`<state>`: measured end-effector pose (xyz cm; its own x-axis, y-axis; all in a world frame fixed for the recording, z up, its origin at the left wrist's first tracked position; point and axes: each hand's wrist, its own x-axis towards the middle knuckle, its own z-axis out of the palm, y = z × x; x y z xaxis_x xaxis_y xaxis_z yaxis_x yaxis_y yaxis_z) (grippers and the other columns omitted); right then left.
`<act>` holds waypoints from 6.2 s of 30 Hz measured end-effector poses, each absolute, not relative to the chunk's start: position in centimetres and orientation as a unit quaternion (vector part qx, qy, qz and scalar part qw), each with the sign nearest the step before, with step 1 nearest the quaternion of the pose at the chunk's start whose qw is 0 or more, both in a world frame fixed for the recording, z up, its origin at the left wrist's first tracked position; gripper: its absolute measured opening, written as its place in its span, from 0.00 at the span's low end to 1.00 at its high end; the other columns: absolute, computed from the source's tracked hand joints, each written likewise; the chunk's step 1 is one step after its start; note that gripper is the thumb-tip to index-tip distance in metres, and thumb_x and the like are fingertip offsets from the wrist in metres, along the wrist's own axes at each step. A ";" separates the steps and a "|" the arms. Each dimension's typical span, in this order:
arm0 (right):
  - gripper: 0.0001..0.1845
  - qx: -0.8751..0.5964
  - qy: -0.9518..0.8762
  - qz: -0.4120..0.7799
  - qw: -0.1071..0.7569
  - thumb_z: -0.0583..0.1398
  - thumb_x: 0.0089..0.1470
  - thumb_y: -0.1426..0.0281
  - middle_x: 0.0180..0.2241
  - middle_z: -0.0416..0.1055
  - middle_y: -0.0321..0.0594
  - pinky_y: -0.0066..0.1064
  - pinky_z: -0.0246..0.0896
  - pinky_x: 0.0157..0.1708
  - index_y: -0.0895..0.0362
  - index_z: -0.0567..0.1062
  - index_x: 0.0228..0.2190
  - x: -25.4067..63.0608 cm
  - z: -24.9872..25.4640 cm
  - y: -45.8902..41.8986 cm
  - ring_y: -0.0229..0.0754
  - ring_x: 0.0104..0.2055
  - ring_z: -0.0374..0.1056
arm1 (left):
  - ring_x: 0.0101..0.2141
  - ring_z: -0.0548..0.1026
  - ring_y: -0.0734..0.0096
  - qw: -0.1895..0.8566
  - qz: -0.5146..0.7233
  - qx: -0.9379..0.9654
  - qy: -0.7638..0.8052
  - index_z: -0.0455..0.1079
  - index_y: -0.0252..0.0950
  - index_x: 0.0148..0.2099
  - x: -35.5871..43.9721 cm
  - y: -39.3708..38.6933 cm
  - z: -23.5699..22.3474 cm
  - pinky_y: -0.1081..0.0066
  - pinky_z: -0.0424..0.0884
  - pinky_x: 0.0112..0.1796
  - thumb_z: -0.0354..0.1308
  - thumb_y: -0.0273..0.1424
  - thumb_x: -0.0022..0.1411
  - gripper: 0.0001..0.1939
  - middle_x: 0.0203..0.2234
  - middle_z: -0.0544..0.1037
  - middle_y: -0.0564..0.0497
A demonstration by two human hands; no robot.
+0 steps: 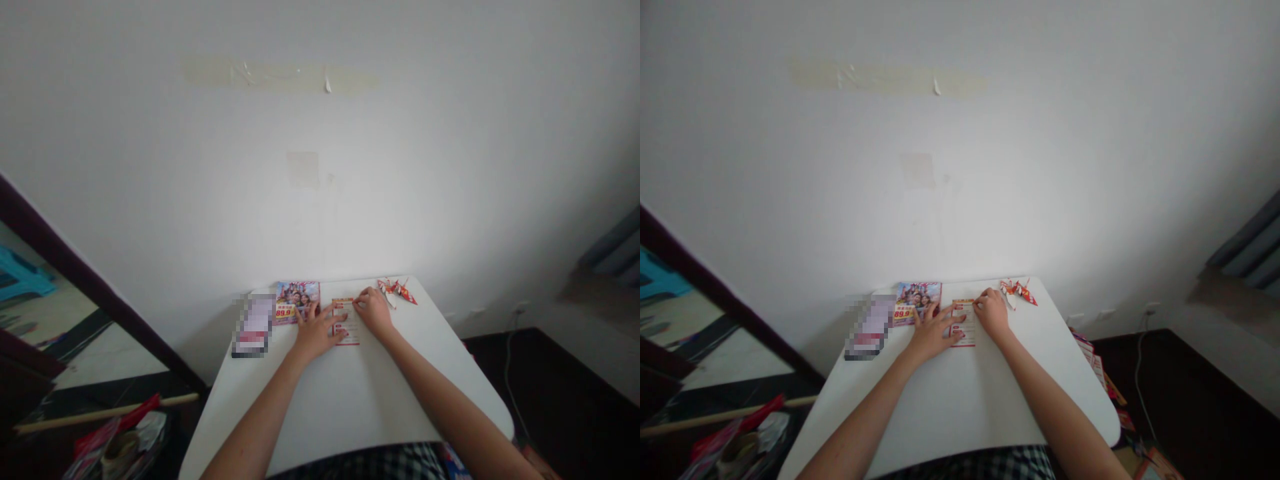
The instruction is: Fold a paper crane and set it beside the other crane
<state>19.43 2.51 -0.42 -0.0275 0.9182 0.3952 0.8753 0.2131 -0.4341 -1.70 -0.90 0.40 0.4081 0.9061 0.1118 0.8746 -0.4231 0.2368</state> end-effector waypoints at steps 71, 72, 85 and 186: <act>0.17 -0.473 -0.825 0.131 0.282 0.67 0.54 0.66 0.54 0.73 0.42 0.42 0.59 0.59 0.47 0.80 0.47 21.7 -0.3 -3.0 0.48 0.58 0.67 | 0.67 0.50 0.44 0.052 0.143 0.818 0.555 0.66 0.67 0.61 -1.2 -1.6 0.8 0.23 0.28 0.59 0.46 0.54 0.67 0.22 0.67 0.62 0.59; 0.18 -0.473 -0.827 0.128 0.276 0.68 0.53 0.64 0.52 0.74 0.42 0.42 0.59 0.59 0.47 0.80 0.47 21.6 -0.1 -2.6 0.48 0.57 0.67 | 0.67 0.50 0.43 0.050 0.143 0.818 0.555 0.66 0.67 0.61 -1.2 -1.6 0.8 0.23 0.28 0.59 0.46 0.53 0.68 0.22 0.68 0.62 0.60; 0.09 -0.458 -0.837 0.109 0.278 0.62 0.60 0.61 0.49 0.77 0.40 0.48 0.53 0.63 0.45 0.83 0.39 21.5 -0.3 -2.3 0.47 0.57 0.68 | 0.66 0.55 0.47 0.061 0.184 0.798 0.571 0.69 0.60 0.61 -1.4 -0.7 0.1 0.26 0.35 0.62 0.45 0.46 0.70 0.20 0.64 0.69 0.58; 0.22 -0.476 -0.840 0.082 0.247 0.67 0.53 0.56 0.57 0.72 0.41 0.59 0.46 0.61 0.43 0.78 0.49 23.4 -0.4 -2.4 0.53 0.59 0.65 | 0.70 0.40 0.36 0.118 0.046 0.854 0.505 0.61 0.68 0.64 -4.3 -0.1 3.0 0.22 0.26 0.57 0.55 0.61 0.56 0.33 0.70 0.56 0.61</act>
